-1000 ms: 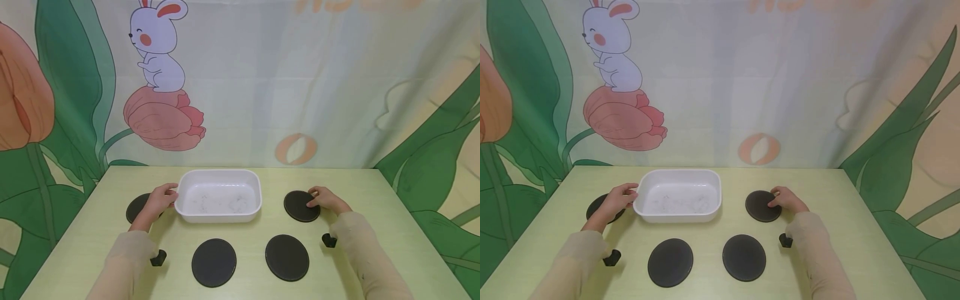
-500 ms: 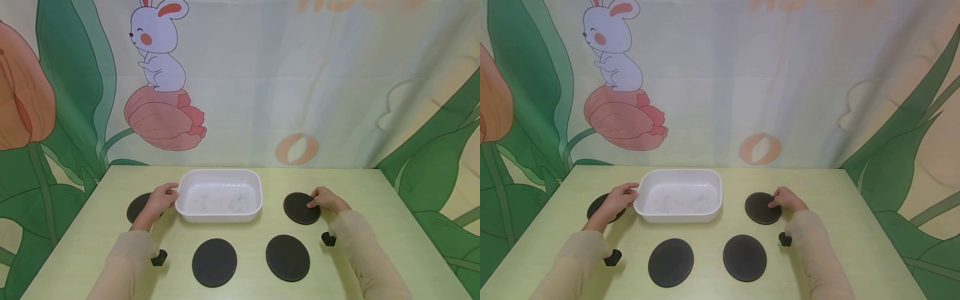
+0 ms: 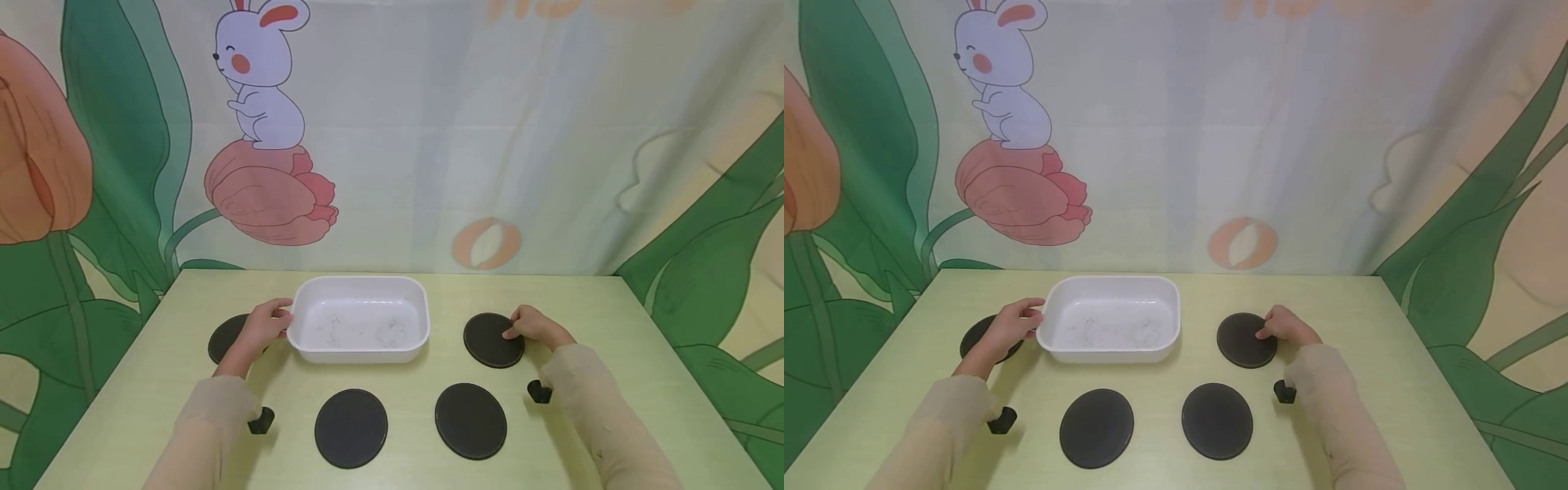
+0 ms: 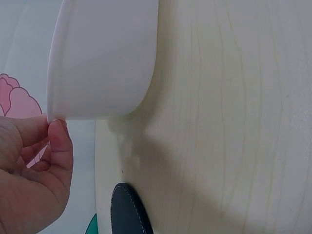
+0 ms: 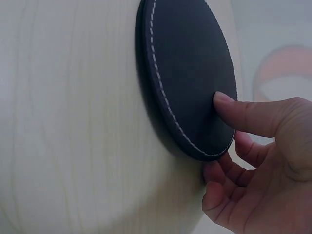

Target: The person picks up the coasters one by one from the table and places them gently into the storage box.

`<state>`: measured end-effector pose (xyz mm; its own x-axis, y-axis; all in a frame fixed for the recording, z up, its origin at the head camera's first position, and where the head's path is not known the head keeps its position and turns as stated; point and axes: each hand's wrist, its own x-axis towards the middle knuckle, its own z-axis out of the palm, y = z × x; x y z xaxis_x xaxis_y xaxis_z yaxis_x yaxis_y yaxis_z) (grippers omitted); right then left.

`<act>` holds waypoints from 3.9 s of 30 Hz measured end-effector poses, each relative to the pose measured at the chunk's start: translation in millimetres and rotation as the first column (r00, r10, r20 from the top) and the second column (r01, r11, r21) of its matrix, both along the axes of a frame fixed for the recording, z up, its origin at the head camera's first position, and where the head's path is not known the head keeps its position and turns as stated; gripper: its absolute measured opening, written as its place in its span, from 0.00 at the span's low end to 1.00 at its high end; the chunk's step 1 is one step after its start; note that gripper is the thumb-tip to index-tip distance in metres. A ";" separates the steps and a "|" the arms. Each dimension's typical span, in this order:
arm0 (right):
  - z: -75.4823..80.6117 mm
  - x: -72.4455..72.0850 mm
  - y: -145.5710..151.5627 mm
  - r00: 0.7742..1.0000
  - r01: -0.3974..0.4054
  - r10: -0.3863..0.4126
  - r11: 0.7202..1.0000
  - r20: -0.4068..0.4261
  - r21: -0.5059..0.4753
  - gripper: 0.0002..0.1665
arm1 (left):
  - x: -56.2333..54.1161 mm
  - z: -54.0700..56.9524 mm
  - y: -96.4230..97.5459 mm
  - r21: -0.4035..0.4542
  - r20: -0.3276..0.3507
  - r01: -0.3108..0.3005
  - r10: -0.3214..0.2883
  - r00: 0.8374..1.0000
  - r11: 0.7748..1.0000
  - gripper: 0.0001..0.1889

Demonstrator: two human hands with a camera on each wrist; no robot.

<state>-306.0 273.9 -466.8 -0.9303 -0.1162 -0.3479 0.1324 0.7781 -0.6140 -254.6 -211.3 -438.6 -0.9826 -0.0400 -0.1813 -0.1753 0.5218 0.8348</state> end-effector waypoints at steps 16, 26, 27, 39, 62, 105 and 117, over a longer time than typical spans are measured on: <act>33.0 10.4 -1.3 0.989 0.016 0.004 0.990 0.148 -0.137 0.21 | -0.2 -0.1 0.0 -0.005 0.001 -0.001 0.001 1.000 1.000 0.21; 60.2 8.4 -2.5 0.986 -0.038 0.093 0.935 0.139 -0.352 0.18 | 0.0 -1.6 -0.2 -0.005 -0.007 0.004 -0.004 1.000 1.000 0.21; 63.6 7.3 -4.4 0.986 -0.041 0.098 0.925 0.133 -0.378 0.18 | 0.3 -1.4 0.0 -0.006 -0.009 0.004 -0.004 1.000 1.000 0.21; 83.9 0.2 -60.9 0.992 0.009 0.080 0.727 0.097 -0.686 0.17 | 0.3 -2.7 -0.8 0.007 -0.015 -0.008 0.008 1.000 1.000 0.21; 42.3 -1.4 -197.1 0.974 0.224 -0.110 0.641 0.200 -0.734 0.21 | 1.9 -1.2 -0.4 0.019 -0.013 -0.006 0.006 1.000 1.000 0.21; -0.4 4.6 -261.6 0.938 0.338 -0.208 0.731 0.277 -0.594 0.23 | 1.7 -1.5 -1.4 -0.017 -0.051 0.010 -0.011 0.999 1.000 0.20; 26.8 21.4 -235.5 0.994 0.060 -0.001 0.837 0.109 -0.545 0.21 | 1.7 -0.5 -1.5 -0.032 -0.053 0.026 -0.028 0.998 0.999 0.20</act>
<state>-284.7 38.4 -440.0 -0.9002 -0.2872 -0.3275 0.2343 0.3145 -0.9199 -252.9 -212.9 -439.2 -0.9916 -0.0182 -0.1280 -0.1168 0.5517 0.8258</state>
